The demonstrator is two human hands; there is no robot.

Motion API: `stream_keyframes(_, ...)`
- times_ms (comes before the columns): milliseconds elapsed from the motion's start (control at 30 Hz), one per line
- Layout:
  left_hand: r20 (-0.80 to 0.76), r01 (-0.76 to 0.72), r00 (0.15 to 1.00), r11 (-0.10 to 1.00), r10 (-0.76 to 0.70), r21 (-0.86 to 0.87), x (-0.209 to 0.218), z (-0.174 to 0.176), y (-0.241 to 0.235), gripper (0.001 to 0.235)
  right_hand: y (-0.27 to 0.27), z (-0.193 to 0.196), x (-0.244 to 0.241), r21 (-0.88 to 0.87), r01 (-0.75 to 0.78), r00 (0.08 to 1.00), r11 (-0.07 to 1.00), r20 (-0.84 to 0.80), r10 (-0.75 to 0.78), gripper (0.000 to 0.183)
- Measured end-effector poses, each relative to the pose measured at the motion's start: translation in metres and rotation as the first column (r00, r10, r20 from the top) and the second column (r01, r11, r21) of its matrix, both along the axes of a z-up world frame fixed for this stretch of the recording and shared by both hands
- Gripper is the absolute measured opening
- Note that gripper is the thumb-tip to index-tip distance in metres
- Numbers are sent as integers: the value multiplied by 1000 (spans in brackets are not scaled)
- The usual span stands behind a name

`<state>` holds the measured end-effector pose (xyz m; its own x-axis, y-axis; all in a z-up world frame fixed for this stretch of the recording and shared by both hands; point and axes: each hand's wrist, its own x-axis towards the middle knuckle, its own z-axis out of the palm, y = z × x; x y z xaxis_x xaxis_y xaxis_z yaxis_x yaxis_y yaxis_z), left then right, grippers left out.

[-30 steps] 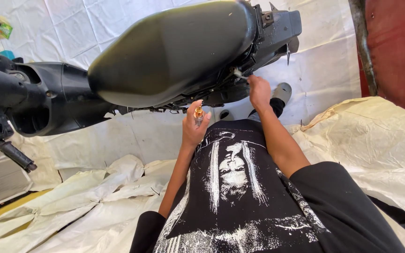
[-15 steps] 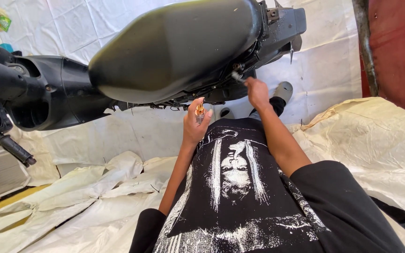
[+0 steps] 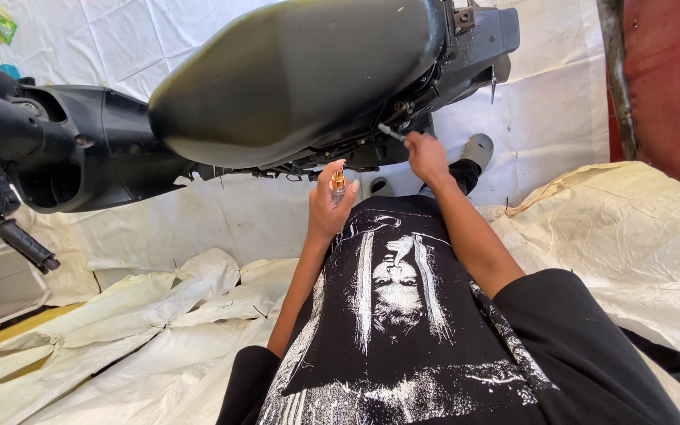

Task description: The person uses a wrench to tighten bolts on the rear section of a black motorcycle, near the seat and undercarriage. They hold a small spray bottle in their left hand while working with the wrench in their right hand. The person moves around the rear of the motorcycle to access different bolts.

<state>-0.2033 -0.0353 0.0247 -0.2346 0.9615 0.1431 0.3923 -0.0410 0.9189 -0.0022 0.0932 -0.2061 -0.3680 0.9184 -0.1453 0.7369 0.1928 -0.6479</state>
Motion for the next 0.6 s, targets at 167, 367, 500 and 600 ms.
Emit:
stream_keyframes(167, -38, -19, 999, 1000, 20, 20, 2, 3, -4, 45, 1, 20, 11, -51, 78, 997, 996, -2, -78, 15)
stream_keyframes(367, -47, -4, 999, 1000, 5, 14, 6, 1, -2, 46, -6, -15, 7, -126, 50, 998, 991, 40, -45, 13)
stream_keyframes(500, -45, -17, 999, 1000, 18, 15, 1, 1, -5, 47, 1, 11, 11, -153, 79, 996, 985, 52, -72, 18)
stream_keyframes(600, -19, -13, 1000, 1000, 13, 7, 1, 0, -7, 47, -6, -16, -8, -178, -13, 996, 984, 83, 29, 19)
